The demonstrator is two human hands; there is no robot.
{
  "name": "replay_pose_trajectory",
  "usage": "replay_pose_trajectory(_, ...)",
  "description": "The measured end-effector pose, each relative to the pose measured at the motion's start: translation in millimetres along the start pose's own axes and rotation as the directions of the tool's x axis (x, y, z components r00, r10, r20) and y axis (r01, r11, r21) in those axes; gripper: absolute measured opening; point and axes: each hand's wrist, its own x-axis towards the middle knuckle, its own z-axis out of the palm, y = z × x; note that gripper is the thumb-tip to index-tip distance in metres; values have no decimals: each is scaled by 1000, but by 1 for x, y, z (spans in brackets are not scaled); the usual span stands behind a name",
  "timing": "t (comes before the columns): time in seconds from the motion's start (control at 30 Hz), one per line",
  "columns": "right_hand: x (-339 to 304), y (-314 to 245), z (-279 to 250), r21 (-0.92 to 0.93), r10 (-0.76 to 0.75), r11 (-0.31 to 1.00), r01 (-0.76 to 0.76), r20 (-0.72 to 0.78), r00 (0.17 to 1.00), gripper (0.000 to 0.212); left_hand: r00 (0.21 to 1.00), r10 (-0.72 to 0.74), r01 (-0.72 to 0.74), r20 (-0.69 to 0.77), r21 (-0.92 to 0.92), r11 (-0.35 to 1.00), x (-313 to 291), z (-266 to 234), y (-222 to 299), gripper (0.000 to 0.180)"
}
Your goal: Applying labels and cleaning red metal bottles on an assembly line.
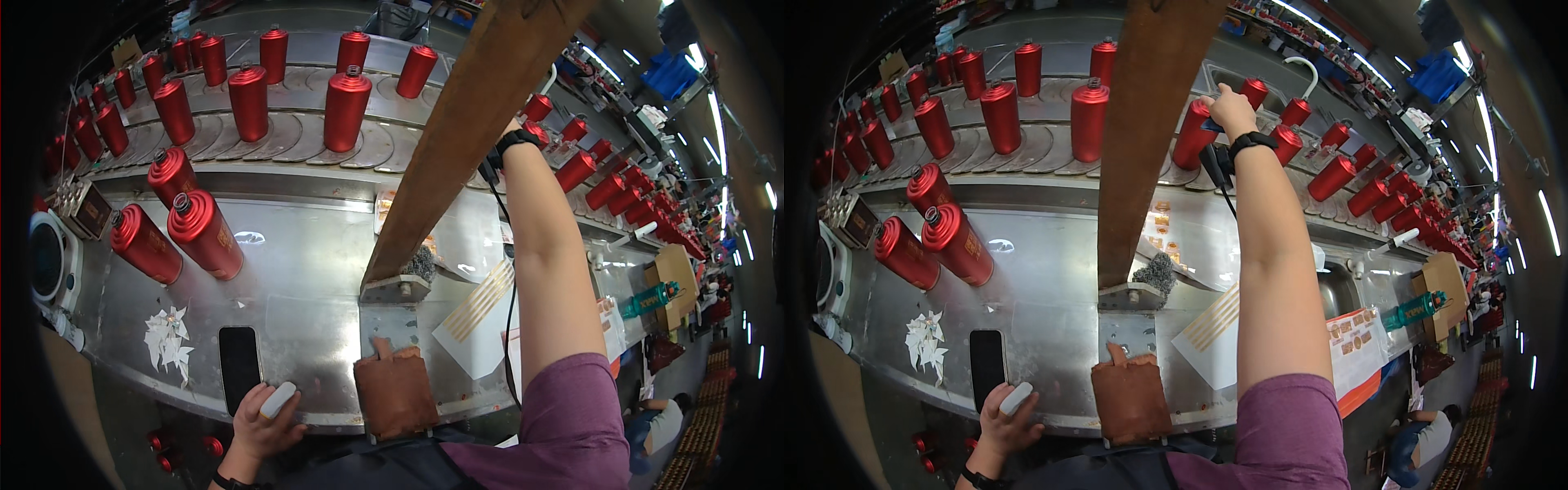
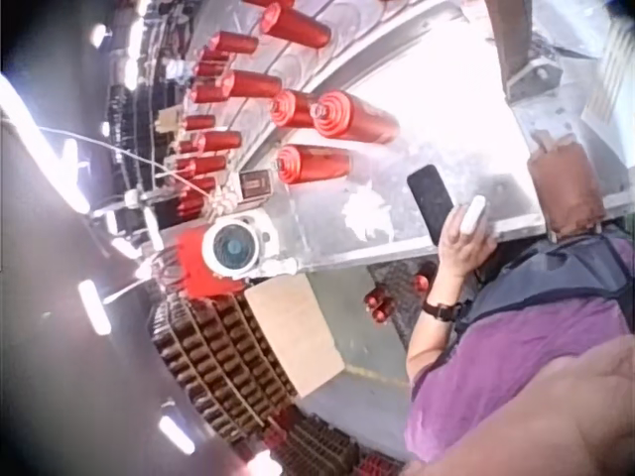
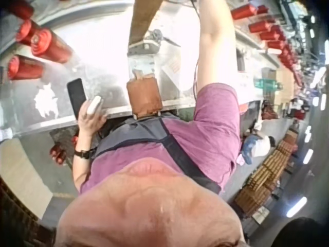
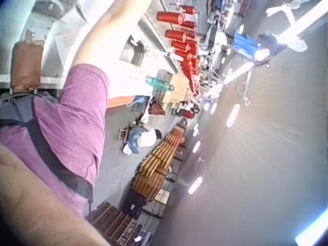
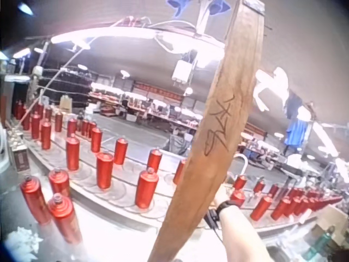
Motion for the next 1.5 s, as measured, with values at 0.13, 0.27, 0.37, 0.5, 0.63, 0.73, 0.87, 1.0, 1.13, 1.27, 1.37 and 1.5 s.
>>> replay_pose_trajectory(0.13, 25, 52, 27, 66, -209, 974, 218, -113, 971, 49, 999, -33, 33, 19, -1, 999, 12, 2, 4, 49)
replay_pose_trajectory(0.27, -7, 50, 10, 1, -215, 976, 218, -162, 963, 42, 995, -96, 96, 5, -8, 995, 7, 2, 7, 49)
replay_pose_trajectory(0.37, -49, 68, -17, -105, -271, 961, 255, -192, 943, 39, 995, -102, 102, 11, -20, 995, 11, 0, 9, 48)
replay_pose_trajectory(0.5, -136, 70, -92, 4, -364, 927, 375, -235, 901, 40, 997, -72, 72, 9, -36, 997, 13, -8, 10, 49)
replay_pose_trajectory(0.63, -220, 51, -174, 221, -549, 799, 560, -115, 828, 39, 994, -49, 38, -94, -119, 992, 63, -32, 15, 51)
replay_pose_trajectory(0.73, -281, 25, -224, 396, -630, 756, 520, 227, 743, 20, 995, -98, 78, -19, -457, 886, 145, -38, 35, 64)
replay_pose_trajectory(0.87, -320, 2, -196, 650, -705, 665, 368, 383, 597, 38, 990, -34, 143, 139, -977, 159, 201, -33, 105, 90)
replay_pose_trajectory(1.0, -336, 8, -112, 706, -580, 706, 53, 534, 615, 46, 924, -106, 353, 367, -927, -130, 189, -3, 122, 87)
replay_pose_trajectory(1.13, -353, 16, -60, 661, -506, 748, -64, 630, 590, 55, 818, -214, 495, 535, -842, -213, 168, 24, 106, 72)
replay_pose_trajectory(1.27, -353, 31, -51, 624, -466, 693, -361, 770, 436, 59, 798, -281, 428, 533, -830, -358, 170, 32, 99, 67)
replay_pose_trajectory(1.37, -327, 46, -49, 600, -449, 655, -460, 798, 401, 54, 780, -288, 434, 555, -812, -390, 174, 40, 95, 67)
replay_pose_trajectory(1.5, -272, 96, -9, 601, -260, 724, -337, 691, 674, 42, 792, -303, 453, 529, -843, -290, 180, 44, 95, 66)
